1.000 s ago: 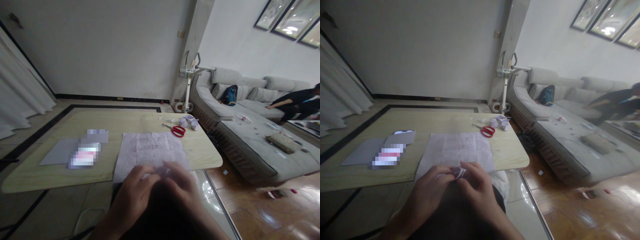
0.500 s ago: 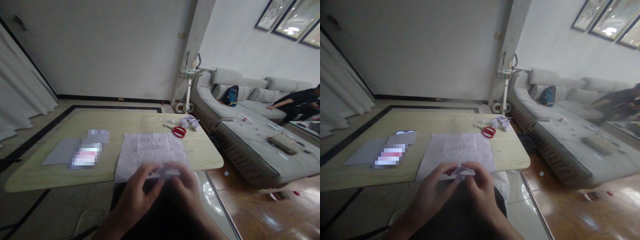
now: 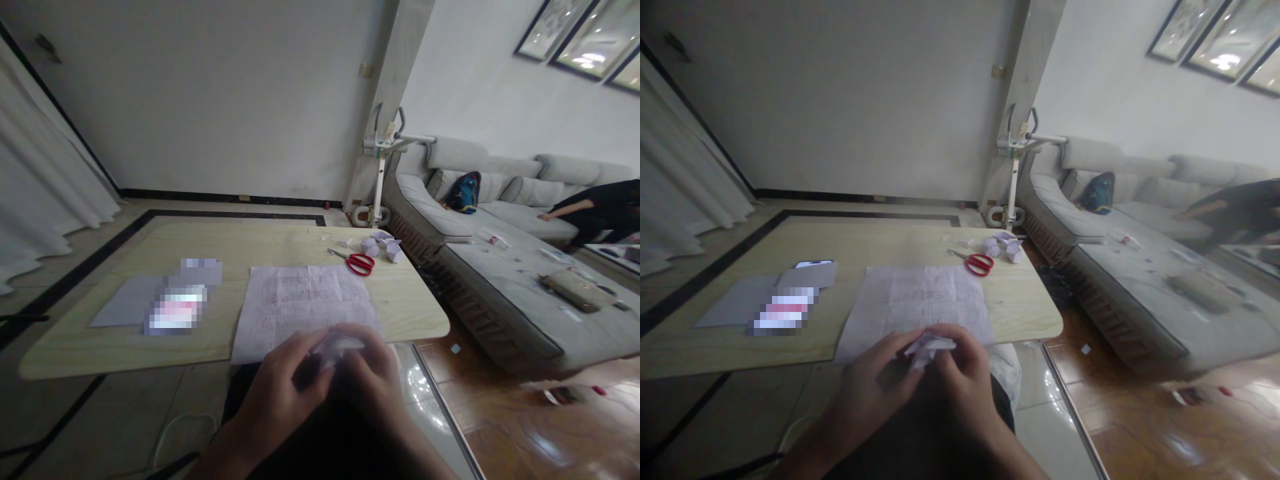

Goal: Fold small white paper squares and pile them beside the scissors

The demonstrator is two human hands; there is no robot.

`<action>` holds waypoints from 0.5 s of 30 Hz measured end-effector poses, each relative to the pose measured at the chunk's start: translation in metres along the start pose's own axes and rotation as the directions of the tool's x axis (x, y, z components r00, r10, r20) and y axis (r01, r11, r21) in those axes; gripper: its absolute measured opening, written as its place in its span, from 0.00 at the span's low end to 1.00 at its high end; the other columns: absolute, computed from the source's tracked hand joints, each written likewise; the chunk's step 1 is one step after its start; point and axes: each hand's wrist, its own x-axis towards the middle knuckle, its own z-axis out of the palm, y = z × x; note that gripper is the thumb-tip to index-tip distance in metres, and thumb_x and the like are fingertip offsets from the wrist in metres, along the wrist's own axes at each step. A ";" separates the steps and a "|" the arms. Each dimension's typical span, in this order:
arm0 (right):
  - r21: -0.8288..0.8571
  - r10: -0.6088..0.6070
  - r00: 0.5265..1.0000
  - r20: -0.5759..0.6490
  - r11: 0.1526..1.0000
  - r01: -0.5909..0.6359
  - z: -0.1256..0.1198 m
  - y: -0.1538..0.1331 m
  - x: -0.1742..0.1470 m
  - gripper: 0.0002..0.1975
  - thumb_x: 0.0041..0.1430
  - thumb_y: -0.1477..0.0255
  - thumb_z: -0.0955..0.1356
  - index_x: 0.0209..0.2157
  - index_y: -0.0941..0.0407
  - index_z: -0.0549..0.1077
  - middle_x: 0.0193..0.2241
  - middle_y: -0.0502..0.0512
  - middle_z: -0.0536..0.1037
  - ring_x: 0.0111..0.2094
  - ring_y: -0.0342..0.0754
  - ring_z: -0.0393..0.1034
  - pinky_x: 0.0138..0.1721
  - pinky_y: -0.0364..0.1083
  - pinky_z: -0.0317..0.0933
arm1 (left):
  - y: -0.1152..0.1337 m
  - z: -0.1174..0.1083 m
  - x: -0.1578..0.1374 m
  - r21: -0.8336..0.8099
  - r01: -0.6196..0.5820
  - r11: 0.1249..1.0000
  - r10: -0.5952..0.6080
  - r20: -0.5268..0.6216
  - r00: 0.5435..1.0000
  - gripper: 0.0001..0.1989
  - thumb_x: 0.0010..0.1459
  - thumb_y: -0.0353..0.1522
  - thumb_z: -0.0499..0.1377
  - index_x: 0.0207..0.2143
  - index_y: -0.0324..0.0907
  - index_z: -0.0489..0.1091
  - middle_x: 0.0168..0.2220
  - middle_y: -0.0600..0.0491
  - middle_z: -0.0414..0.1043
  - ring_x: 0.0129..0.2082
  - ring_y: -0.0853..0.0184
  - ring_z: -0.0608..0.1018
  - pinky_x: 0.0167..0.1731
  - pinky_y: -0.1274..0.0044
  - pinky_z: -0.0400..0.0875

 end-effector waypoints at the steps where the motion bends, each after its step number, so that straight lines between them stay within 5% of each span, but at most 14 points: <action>1: 0.001 -0.001 1.000 0.004 1.000 0.001 0.000 0.000 0.000 0.11 0.55 0.75 0.67 0.39 0.52 0.78 0.34 0.50 0.82 0.36 0.48 0.76 0.39 0.43 0.69 | 0.001 0.000 0.001 -0.009 0.000 1.000 0.000 -0.005 1.000 0.19 0.58 0.27 0.59 0.52 0.48 0.69 0.45 0.53 0.78 0.41 0.65 0.79 0.41 0.75 0.75; 15: -0.046 -0.053 0.998 -0.021 0.998 0.052 -0.001 0.005 -0.003 0.09 0.57 0.74 0.67 0.39 0.52 0.77 0.33 0.50 0.81 0.35 0.48 0.74 0.38 0.44 0.68 | -0.003 0.001 0.000 0.035 -0.085 0.996 0.086 -0.043 0.995 0.19 0.56 0.27 0.62 0.50 0.48 0.67 0.42 0.53 0.76 0.38 0.66 0.78 0.39 0.76 0.74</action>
